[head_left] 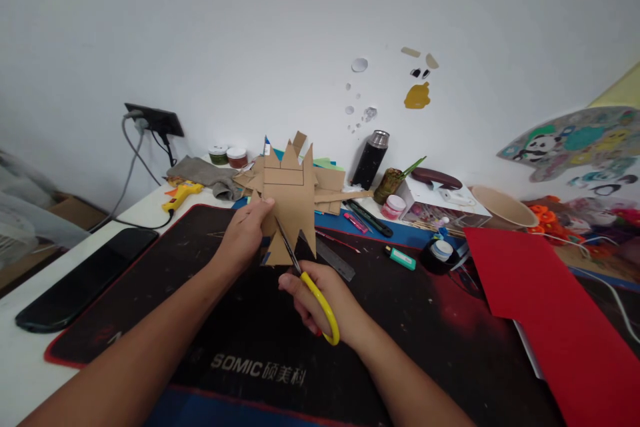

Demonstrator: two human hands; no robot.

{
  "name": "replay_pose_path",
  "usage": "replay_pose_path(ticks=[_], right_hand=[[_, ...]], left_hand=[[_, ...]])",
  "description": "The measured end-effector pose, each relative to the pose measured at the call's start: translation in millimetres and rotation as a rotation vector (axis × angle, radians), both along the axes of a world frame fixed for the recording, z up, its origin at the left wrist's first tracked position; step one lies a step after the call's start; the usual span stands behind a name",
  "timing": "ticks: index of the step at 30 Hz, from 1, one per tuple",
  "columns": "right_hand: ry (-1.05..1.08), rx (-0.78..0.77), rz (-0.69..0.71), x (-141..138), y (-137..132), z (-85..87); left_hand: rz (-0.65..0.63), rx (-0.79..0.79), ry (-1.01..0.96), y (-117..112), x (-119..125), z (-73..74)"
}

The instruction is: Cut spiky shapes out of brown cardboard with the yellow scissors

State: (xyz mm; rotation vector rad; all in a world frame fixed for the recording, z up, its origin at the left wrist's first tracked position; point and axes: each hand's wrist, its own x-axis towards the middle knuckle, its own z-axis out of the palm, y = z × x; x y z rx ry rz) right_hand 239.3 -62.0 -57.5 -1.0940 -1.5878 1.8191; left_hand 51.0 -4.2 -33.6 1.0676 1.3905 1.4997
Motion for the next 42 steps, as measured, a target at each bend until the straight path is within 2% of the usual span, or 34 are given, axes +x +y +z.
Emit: replay_pose_path(ticks=[4,14,23,26,29,33,42], right_hand=[[-0.018,-0.032,-0.022,-3.2,-1.0,2.6],[-0.101,-0.061,-0.062,-8.8,-4.6,10.2],[-0.180,-0.103,-0.094,-14.3,-5.4,13.7],[-0.209,-0.119,-0.105,-16.6,-5.7,17.8],[-0.219,-0.118,-0.107,-17.9,-5.9,19.9],[-0.225,-0.110,-0.106,-18.4,-6.0,15.8],[-0.215,-0.067,-0.116,-17.4,-4.8,-5.9]], left_hand=[[-0.029,-0.008,-0.024,0.9,-0.9,-3.9],[0.020,0.021,0.049,1.7,0.9,-4.1],[0.010,0.004,0.037,3.5,1.2,-6.4],[-0.010,0.002,0.033,2.5,2.3,-4.6],[0.021,0.003,0.035,1.4,4.2,-0.8],[0.022,-0.008,0.056,1.4,4.1,-0.2],[-0.001,-0.010,0.039,2.8,3.4,-1.1]])
